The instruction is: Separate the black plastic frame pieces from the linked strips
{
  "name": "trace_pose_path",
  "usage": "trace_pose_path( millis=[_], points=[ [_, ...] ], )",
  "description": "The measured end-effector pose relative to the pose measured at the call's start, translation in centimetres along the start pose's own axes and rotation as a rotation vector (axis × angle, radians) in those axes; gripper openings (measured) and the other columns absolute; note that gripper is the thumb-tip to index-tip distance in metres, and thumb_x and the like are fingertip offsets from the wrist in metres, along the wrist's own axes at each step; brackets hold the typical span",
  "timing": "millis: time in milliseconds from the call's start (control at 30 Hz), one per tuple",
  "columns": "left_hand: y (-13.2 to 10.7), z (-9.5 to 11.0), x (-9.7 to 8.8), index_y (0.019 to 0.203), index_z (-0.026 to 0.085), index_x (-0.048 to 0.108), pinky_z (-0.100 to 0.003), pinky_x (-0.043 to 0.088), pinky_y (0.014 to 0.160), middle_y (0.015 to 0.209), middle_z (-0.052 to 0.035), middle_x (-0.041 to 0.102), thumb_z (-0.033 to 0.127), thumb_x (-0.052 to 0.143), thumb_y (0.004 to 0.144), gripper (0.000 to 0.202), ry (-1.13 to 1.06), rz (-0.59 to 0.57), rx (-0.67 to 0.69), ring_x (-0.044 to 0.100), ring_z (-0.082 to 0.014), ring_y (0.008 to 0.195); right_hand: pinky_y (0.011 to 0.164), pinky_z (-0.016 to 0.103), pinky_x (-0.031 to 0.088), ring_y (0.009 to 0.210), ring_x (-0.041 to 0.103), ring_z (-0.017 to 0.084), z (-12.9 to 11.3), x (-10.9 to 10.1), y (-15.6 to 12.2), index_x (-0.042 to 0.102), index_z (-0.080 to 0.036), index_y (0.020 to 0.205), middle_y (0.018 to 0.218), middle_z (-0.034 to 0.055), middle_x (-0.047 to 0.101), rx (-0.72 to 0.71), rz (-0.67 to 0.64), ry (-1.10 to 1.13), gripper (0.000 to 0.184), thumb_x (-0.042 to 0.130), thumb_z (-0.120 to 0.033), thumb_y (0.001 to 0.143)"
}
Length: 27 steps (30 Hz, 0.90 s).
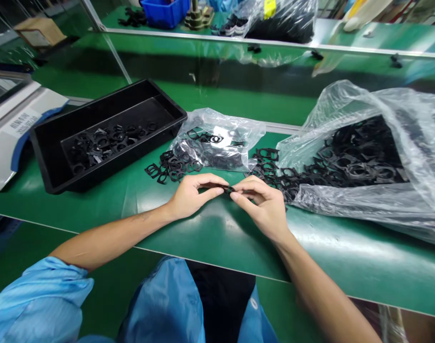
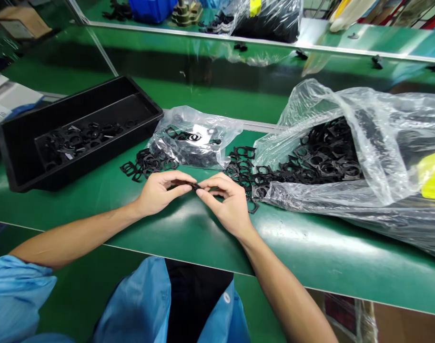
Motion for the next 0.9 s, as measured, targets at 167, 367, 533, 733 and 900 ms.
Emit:
trace_pose_path(
  millis=[167,367,533,733,900],
  points=[
    [0.0,-0.3,0.0,0.094,0.016,0.079,-0.030,0.061,0.086,0.094,-0.0075,0.081,0.032,0.077,0.083,0.019,-0.025,-0.019,-0.002,0.076,-0.0195,0.088,0.079,0.032,0.061,0.083,0.065,0.017,-0.3,0.6,-0.2,0.078,-0.024,0.089,0.094,0.0052,0.068,-0.003,-0.104,0.116,0.020,0.086,-0.037,0.076],
    [-0.1,-0.7,0.1,0.094,0.015,0.078,-0.030,0.062,0.086,0.093,-0.0078,0.081,0.035,0.078,0.083,0.023,-0.049,-0.022,-0.014,0.077,-0.0196,0.088,0.080,0.030,0.062,0.082,0.065,0.015,-0.4,0.7,-0.3,0.077,-0.022,0.095,0.095,0.0047,0.066,0.005,-0.117,0.123,0.027,0.086,-0.040,0.076],
    [-0.1,-0.6,0.1,0.094,0.015,0.076,-0.029,0.062,0.085,0.093,-0.0072,0.080,0.038,0.078,0.084,0.025,-0.080,-0.020,0.014,0.077,-0.0189,0.087,0.077,0.029,0.062,0.081,0.066,0.015,-0.5,0.8,-0.4,0.076,-0.021,0.098,0.095,0.0047,0.065,-0.073,-0.119,0.085,0.026,0.082,-0.040,0.081],
    [-0.1,-0.6,0.4,0.098,0.016,0.074,-0.030,0.061,0.086,0.097,-0.0079,0.080,0.036,0.075,0.088,0.023,-0.085,-0.055,0.059,0.077,-0.0190,0.090,0.073,0.031,0.059,0.082,0.066,0.017,-1.6,0.8,-0.7,0.075,-0.023,0.094,0.091,0.0045,0.070,-0.298,-0.067,-0.181,0.008,0.076,-0.023,0.086],
    [-0.3,0.9,0.2,0.094,0.017,0.074,-0.031,0.058,0.091,0.103,-0.0081,0.075,0.030,0.074,0.089,0.014,0.084,-0.039,0.230,0.071,-0.0185,0.100,0.068,0.031,0.056,0.077,0.065,0.017,-2.0,0.3,-0.7,0.073,-0.022,0.089,0.085,0.0042,0.071,-0.312,0.030,-0.269,0.006,0.068,-0.022,0.092]
  ],
)
Point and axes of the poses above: each hand's wrist, its own y-axis towards the middle knuckle, its own x-axis out of the palm, z = x × y, the point moved 7 cm from there along y, towards the middle knuckle
